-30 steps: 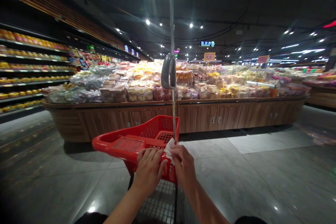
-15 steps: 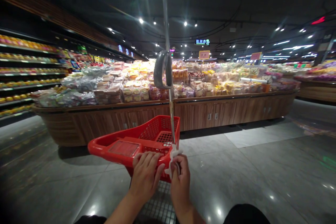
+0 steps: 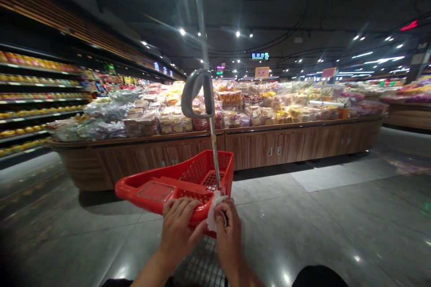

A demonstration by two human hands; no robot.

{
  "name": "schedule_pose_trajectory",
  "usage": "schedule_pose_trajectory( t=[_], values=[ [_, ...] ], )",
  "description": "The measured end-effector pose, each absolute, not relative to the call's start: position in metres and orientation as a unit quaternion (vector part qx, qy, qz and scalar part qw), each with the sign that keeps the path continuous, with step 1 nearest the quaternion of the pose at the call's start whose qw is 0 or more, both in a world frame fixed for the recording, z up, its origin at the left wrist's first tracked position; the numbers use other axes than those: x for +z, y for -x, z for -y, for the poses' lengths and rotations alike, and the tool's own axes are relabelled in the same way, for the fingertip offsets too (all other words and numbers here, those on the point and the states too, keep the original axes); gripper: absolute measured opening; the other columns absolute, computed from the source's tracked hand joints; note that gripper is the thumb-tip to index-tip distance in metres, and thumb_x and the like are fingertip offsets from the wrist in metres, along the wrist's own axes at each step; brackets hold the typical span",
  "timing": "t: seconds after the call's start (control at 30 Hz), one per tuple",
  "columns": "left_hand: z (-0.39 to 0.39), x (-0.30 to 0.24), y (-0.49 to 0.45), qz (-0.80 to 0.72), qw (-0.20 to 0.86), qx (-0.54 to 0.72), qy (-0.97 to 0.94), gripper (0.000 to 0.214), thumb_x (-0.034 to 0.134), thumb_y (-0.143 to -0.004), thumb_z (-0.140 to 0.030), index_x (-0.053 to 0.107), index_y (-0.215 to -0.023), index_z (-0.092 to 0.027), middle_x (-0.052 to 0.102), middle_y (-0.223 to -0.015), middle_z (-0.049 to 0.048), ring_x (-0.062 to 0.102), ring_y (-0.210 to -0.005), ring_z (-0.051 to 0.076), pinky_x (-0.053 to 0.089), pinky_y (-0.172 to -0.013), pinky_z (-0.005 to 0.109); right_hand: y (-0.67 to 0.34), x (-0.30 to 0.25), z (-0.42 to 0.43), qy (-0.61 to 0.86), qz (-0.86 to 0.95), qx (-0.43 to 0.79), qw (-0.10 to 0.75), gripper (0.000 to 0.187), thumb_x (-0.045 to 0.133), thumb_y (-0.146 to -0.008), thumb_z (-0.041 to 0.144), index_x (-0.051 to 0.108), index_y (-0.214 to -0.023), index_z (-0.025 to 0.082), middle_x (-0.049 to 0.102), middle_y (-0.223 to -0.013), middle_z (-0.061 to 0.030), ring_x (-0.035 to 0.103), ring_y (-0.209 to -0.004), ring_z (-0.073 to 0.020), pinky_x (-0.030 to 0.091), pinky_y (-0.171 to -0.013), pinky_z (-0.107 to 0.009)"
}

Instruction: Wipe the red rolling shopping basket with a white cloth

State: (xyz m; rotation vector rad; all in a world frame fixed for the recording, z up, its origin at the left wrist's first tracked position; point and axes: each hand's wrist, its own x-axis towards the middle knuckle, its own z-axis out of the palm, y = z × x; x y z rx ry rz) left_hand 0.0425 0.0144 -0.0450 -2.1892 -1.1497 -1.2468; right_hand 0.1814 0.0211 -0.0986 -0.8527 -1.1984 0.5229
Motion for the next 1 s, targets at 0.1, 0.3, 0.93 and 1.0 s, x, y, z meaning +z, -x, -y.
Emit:
schedule_pose_trajectory(
  t=[0.1,0.3,0.93,1.0],
  values=[
    [-0.013,-0.047,-0.031,0.404,0.192,-0.433,0.783,0.03,0.065,-0.073,-0.04,0.057,-0.095,-0.021,0.067,-0.092,0.0045,0.057,-0.088,0.024,0.031,-0.088,0.041,-0.191,-0.101,-0.044,0.4,0.513,0.305,0.696,0.016,0.051,-0.082,0.033,0.059,-0.079,0.019,0.06,-0.075,-0.0006,0.056,-0.072,-0.0174,0.045,-0.068,-0.027],
    [-0.013,-0.044,-0.013,0.389,0.188,-0.419,0.799,0.029,0.064,-0.073,-0.037,0.056,-0.095,-0.021,0.065,-0.091,0.0045,0.056,-0.088,0.024,0.032,-0.088,0.041,-0.218,-0.086,-0.083,0.423,0.515,0.248,0.703,0.027,0.05,-0.082,0.03,0.063,-0.103,0.018,0.064,-0.096,-0.0071,0.058,-0.09,-0.0202,0.045,-0.081,-0.031],
    [-0.027,-0.026,0.011,0.391,0.203,-0.325,0.837,0.032,0.058,-0.077,-0.046,0.057,-0.096,-0.02,0.064,-0.101,0.0063,0.054,-0.1,0.025,0.028,-0.097,0.047,-0.22,-0.072,-0.111,0.439,0.717,0.195,0.505,0.022,0.045,-0.08,0.016,0.067,-0.075,0.019,0.066,-0.076,-0.004,0.061,-0.075,-0.0187,0.046,-0.071,-0.028],
    [-0.018,-0.022,-0.003,0.437,0.224,-0.33,0.806,0.026,0.055,-0.081,-0.041,0.058,-0.098,-0.021,0.062,-0.107,0.0073,0.052,-0.106,0.026,0.025,-0.099,0.05,-0.212,-0.077,-0.103,0.452,0.694,0.176,0.533,0.024,0.042,-0.08,0.013,0.066,-0.081,0.017,0.064,-0.087,-0.0074,0.059,-0.085,-0.0204,0.044,-0.079,-0.032]
  ],
)
